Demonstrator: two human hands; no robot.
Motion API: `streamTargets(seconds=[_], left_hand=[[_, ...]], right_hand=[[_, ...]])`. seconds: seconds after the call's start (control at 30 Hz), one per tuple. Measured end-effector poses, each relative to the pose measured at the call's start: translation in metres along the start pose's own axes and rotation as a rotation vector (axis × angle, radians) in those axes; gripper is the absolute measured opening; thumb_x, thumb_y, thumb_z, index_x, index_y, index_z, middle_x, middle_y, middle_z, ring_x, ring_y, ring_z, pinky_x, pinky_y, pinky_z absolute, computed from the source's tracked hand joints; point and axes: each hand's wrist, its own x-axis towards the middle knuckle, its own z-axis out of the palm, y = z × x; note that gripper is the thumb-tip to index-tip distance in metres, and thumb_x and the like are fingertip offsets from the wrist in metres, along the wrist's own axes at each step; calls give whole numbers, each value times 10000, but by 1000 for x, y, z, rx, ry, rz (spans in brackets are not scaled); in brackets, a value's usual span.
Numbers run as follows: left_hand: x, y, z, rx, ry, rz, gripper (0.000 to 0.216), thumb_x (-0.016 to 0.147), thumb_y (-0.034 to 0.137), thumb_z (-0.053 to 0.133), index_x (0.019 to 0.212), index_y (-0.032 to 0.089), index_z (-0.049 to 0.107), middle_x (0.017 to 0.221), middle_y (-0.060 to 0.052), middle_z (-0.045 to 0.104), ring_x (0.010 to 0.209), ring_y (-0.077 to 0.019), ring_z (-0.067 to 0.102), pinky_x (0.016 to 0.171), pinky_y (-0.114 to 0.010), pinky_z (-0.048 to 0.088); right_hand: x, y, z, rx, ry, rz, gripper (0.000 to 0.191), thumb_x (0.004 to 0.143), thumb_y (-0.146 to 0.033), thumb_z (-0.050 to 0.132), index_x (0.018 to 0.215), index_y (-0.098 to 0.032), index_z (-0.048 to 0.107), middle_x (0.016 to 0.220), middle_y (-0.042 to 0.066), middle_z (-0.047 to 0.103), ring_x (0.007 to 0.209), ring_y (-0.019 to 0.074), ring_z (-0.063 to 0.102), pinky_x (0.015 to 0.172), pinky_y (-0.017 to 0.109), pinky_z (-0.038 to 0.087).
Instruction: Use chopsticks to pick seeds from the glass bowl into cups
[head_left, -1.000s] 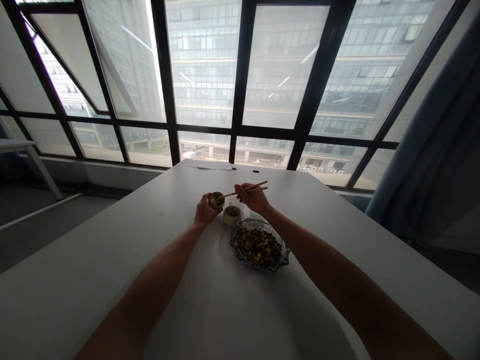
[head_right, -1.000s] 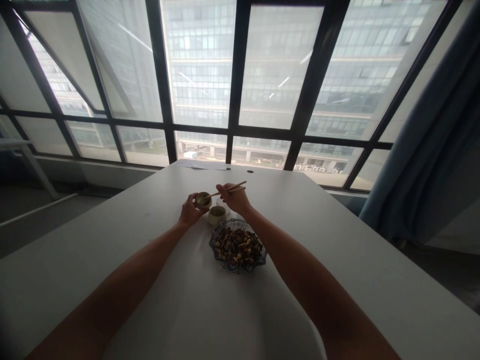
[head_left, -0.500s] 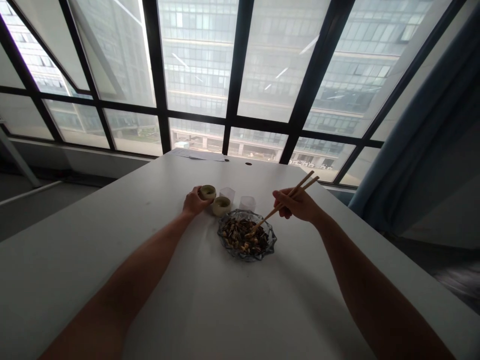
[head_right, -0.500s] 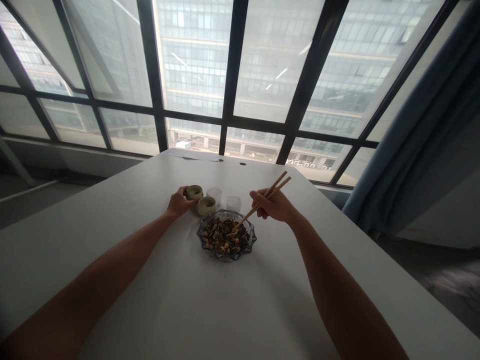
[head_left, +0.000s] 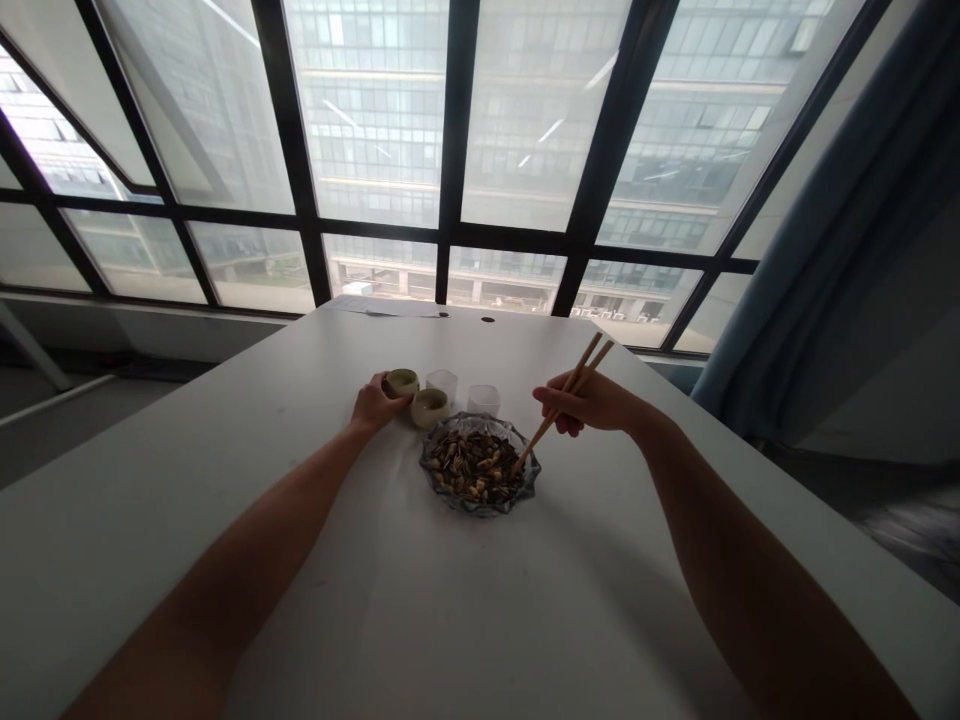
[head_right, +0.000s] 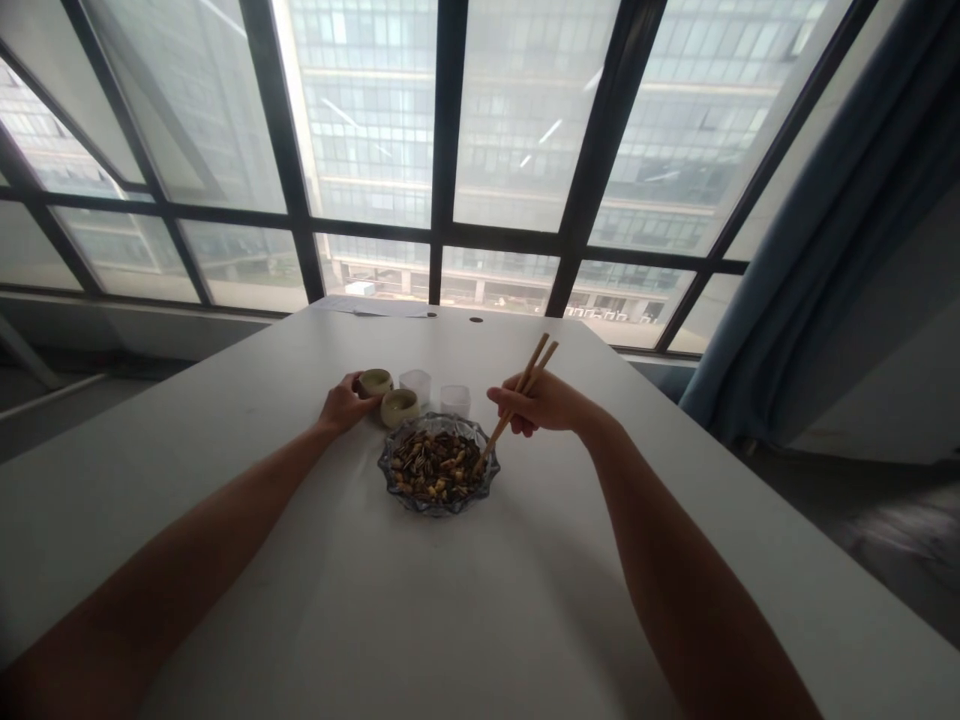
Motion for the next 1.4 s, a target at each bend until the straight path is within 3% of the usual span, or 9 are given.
streamTargets(seconds=[0.27,0.57,0.77,1.0,1.27,1.4], left_hand=[[2,-4,2,38,-2,7,715,690,487,819,1276,146,592,1154,-165,721,1087,-320,682,921,-393,542],[3,-7,3,23,-11,13,725,689,499,814,1285,154,585,1168,-164,719,1062,-303,689,907,-389,547],[4,-9,5,30,-17,22,718,704,497,797,1293,148,582,1154,-167,720,1045,-301,693,892,-389,552],[4,-10,6,16,-5,21,696,693,478,811,1279,172,592,1137,-150,729,1045,-302,695,903,-390,549],[4,-10,6,12,4,31,695,685,467,825,1273,176,595,1129,-153,731,1034,-303,700,888,-388,555],[4,-9,5,37,-22,22,715,709,488,802,1299,155,574,1169,-171,719,1059,-314,690,902,-399,547]], right_hand=[[3,1,6,1,125,-82,597,768,-735,675,644,-152,685,498,49,658,399,129,592,399,220,465],[-4,-1,-2,-30,-83,-27,499,757,-626,748,606,-157,669,506,48,672,419,138,612,417,222,481],[-2,4,-4,-4,4,12,523,785,-661,707,632,-168,626,533,51,680,436,137,620,422,219,481],[-1,1,3,-30,-3,-21,547,770,-697,706,640,-170,642,553,60,698,443,149,636,414,227,486],[0,1,4,-28,112,-100,561,805,-714,658,674,-169,636,565,58,692,468,149,644,429,225,496],[-3,-2,2,-51,77,-68,579,812,-724,640,653,-168,634,540,58,680,434,141,626,416,226,490]])
